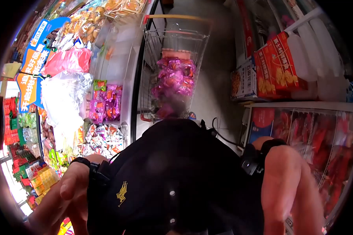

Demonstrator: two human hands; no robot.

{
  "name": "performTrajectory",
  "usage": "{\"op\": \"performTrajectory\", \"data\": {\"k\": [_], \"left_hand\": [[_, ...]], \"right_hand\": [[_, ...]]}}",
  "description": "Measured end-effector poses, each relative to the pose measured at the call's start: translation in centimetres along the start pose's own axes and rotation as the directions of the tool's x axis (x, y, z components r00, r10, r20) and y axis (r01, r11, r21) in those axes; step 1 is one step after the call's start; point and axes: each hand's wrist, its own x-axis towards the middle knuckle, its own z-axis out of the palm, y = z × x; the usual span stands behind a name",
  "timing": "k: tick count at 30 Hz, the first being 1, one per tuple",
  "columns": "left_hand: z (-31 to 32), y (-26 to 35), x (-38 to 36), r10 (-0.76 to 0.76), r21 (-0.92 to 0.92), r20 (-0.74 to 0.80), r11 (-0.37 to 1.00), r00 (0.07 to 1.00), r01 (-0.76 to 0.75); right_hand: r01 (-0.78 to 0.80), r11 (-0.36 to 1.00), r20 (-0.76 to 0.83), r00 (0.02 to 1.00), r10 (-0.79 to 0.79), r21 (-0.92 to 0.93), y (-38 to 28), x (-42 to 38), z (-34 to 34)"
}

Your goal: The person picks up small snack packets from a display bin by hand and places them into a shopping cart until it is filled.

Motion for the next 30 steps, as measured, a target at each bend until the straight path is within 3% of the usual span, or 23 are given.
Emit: {"op": "performTrajectory", "data": {"k": [2,4,9,11,14,17,22,30], "left_hand": [[1.2,0.4,0.2,0.073,-0.081,-0.021,0.994,0.997,-0.074],[1.2,-0.1,0.7,0.120,-0.158,-0.038,0.980,0.992,-0.124],[-0.9,-2.7,4.2,-0.098,-0.048,0.173,0.993,0.980,0.108],[-1.4,-2.0,3.4,-0.104,0.057,0.158,0.994,0.982,0.096],[-3.1,0.0,1.0,-0.038,0.245,0.106,0.970,0.994,0.011],[-6.6,1.3,0.6,-0.073,0.127,0.037,0.990,0.997,0.068],[-9.4,3.4,2.1,-0.108,0.022,0.048,0.994,0.993,0.107],[-9.1,5.5,4.3,-0.100,-0.083,0.088,0.991,0.991,0.108]], "right_hand": [[0.076,0.986,0.014,0.997,-0.079,0.145,0.3,0.8,1.6],[0.035,0.969,0.042,0.998,-0.046,0.243,0.3,1.5,2.3],[-0.279,0.882,0.169,0.958,0.230,0.381,-3.7,3.1,2.1],[-0.292,0.891,0.150,0.955,0.255,0.347,-4.0,3.2,2.8],[-0.112,0.983,0.049,0.993,0.106,0.147,-2.5,2.2,3.3],[0.020,0.998,0.004,1.000,-0.020,-0.051,-1.8,1.9,4.7],[0.186,0.930,0.112,0.981,-0.158,-0.317,-1.9,6.7,7.1],[0.171,0.934,0.096,0.984,-0.147,-0.314,-1.2,8.2,8.4]]}}
